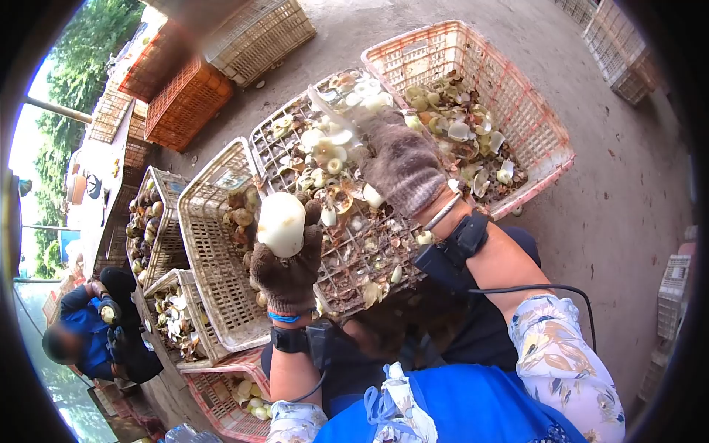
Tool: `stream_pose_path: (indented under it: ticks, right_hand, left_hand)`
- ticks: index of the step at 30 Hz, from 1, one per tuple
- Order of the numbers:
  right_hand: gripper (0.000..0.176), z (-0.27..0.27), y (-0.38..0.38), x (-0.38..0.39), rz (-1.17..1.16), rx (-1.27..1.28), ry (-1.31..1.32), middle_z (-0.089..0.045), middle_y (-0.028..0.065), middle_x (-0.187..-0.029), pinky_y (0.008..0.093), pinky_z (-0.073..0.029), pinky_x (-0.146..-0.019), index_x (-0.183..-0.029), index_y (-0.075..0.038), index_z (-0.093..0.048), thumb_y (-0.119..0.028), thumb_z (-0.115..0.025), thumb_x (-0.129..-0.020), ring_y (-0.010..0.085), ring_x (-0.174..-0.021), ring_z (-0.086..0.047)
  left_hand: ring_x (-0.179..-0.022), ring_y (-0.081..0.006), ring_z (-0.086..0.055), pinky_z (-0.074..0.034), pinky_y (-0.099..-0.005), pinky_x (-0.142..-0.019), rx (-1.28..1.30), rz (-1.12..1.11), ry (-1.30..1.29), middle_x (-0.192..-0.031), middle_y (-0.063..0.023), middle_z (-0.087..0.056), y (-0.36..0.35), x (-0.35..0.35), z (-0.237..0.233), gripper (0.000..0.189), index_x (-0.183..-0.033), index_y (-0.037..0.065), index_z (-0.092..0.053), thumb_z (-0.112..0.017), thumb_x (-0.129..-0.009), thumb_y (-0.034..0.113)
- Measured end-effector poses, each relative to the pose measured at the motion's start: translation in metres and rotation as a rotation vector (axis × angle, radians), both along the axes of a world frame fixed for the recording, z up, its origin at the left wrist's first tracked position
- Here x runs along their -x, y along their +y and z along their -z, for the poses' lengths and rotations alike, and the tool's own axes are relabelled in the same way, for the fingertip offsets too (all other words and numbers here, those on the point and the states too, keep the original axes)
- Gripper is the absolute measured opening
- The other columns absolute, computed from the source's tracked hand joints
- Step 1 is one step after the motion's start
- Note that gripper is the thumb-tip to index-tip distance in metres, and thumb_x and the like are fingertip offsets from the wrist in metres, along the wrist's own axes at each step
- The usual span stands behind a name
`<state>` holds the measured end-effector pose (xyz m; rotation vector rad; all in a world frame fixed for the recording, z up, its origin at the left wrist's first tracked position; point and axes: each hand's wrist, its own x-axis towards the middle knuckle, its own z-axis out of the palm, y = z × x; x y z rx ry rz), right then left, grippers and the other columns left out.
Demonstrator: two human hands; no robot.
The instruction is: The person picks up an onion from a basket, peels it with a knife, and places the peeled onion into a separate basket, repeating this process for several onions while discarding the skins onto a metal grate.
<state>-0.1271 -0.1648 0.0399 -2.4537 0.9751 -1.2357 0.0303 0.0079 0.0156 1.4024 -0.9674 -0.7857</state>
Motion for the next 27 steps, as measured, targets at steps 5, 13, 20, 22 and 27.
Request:
stream_pose_path:
  ticks: [5, 13, 20, 22, 27]
  right_hand:
    - [0.033, -0.032, 0.052, -0.002, -0.537, -1.663, -0.604, -0.066, 0.0081, -0.095, 0.0298, -0.057, -0.068, -0.121, -0.001, -0.058, -0.016, -0.066, -0.093, 0.0148, -0.08, -0.065]
    - [0.054, -0.007, 0.065, -0.008, -0.591, -0.946, -0.358, -0.063, 0.0112, -0.099, 0.0332, -0.052, -0.083, -0.111, -0.003, -0.061, -0.023, -0.086, -0.068, 0.0227, -0.093, -0.064]
    - [0.078, 0.004, 0.063, -0.016, -0.567, -1.134, -0.27, -0.063, 0.0148, -0.113, 0.0341, -0.049, -0.095, -0.129, 0.001, -0.053, -0.024, -0.09, -0.065, 0.0218, -0.108, -0.06]
    - [0.074, -0.004, 0.06, -0.018, -0.426, -1.34, -0.077, -0.065, 0.0146, -0.111, 0.0332, -0.051, -0.092, -0.128, 0.002, -0.053, -0.022, -0.088, -0.068, 0.02, -0.104, -0.062]
    - [0.037, 0.004, 0.062, -0.018, -0.375, -1.122, -0.093, -0.068, 0.0083, -0.087, 0.0297, -0.052, -0.061, -0.109, -0.001, -0.063, -0.028, -0.071, -0.085, 0.0137, -0.071, -0.063]
  left_hand:
    - [-0.122, -0.0359, -0.054, -0.049, -0.0429, -0.098, -0.084, -0.016, -0.567, -0.134, -0.0188, -0.052, -0.008, 0.013, -0.01, 0.068, -0.138, -0.002, -0.043, -0.067, -0.086, 0.034]
    - [-0.102, -0.0209, -0.062, -0.053, -0.0351, -0.088, -0.041, -0.136, -0.322, -0.114, -0.0094, -0.063, -0.015, 0.018, 0.009, 0.042, -0.125, 0.004, -0.055, -0.048, -0.101, 0.038]
    - [-0.087, -0.0188, -0.063, -0.053, -0.0342, -0.075, -0.062, -0.052, 0.432, -0.101, -0.0113, -0.064, -0.019, 0.006, -0.021, 0.03, -0.111, 0.001, -0.062, -0.067, -0.084, 0.014]
    - [-0.089, -0.0167, -0.063, -0.054, -0.0317, -0.076, -0.045, -0.079, 0.812, -0.102, -0.011, -0.064, -0.01, 0.007, -0.03, 0.03, -0.114, -0.001, -0.061, -0.063, -0.088, 0.014]
    - [-0.096, -0.0179, -0.064, -0.053, -0.0304, -0.085, -0.161, -0.019, 0.239, -0.107, -0.0093, -0.066, -0.005, 0.009, -0.017, 0.054, -0.12, -0.001, -0.059, -0.08, -0.072, 0.011]
